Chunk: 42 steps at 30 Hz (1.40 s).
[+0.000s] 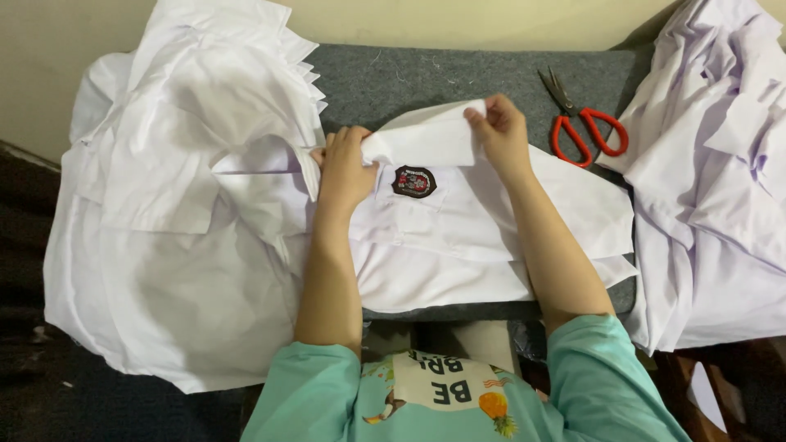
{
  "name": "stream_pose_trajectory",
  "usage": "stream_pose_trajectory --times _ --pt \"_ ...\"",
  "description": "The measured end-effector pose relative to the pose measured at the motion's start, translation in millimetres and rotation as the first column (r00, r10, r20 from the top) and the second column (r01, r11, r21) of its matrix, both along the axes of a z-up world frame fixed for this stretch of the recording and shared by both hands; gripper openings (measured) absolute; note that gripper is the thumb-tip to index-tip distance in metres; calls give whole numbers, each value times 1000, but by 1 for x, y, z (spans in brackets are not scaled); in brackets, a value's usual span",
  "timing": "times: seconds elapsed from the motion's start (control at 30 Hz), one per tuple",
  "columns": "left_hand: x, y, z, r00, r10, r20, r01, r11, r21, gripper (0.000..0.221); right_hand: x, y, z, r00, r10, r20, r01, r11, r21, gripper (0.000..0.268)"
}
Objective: A person is inspecting white school uniforms and using scissors to trim loose threads from the seams and fabric.
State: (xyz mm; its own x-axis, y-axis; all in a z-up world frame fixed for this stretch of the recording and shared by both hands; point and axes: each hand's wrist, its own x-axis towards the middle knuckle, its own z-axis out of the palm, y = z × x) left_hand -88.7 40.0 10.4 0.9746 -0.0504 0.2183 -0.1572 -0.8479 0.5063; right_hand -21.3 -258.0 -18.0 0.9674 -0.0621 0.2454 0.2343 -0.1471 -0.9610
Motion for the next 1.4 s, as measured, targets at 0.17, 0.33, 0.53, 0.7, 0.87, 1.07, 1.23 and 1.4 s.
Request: stream_pose_trajectory --times 0.17,0.33,0.53,0.7,0.87,1.07,1.23,1.4 --pt "-14 -2 30 978 -30 207 46 996 -72 46 -22 21 83 997 -75 -12 76 988 135 13" --pt "-31 0 61 981 -55 186 90 979 -181 64 -12 14 117 991 11 -133 37 935 353 20" --pt "-22 2 51 927 12 375 115 942 -315 22 -30 10 127 893 443 77 -430 793 431 64" --pt "-19 1 50 955 -37 293 145 924 -354 16 -40 20 120 959 246 142 -238 969 -71 24" --pt "-7 -1 32 954 26 297 103 907 -409 16 -31 15 109 977 155 150 -135 981 -138 8" --pt "10 7 11 928 191 318 -22 885 -465 23 7 -5 92 1000 -3 25 -2 981 195 38" --pt "12 -1 15 914 285 288 -77 820 -568 20 71 -48 39 997 58 -45 -60 997 -45 70" --pt "11 2 18 852 323 413 68 714 -697 21 16 25 111 884 468 22 -450 862 -234 74"
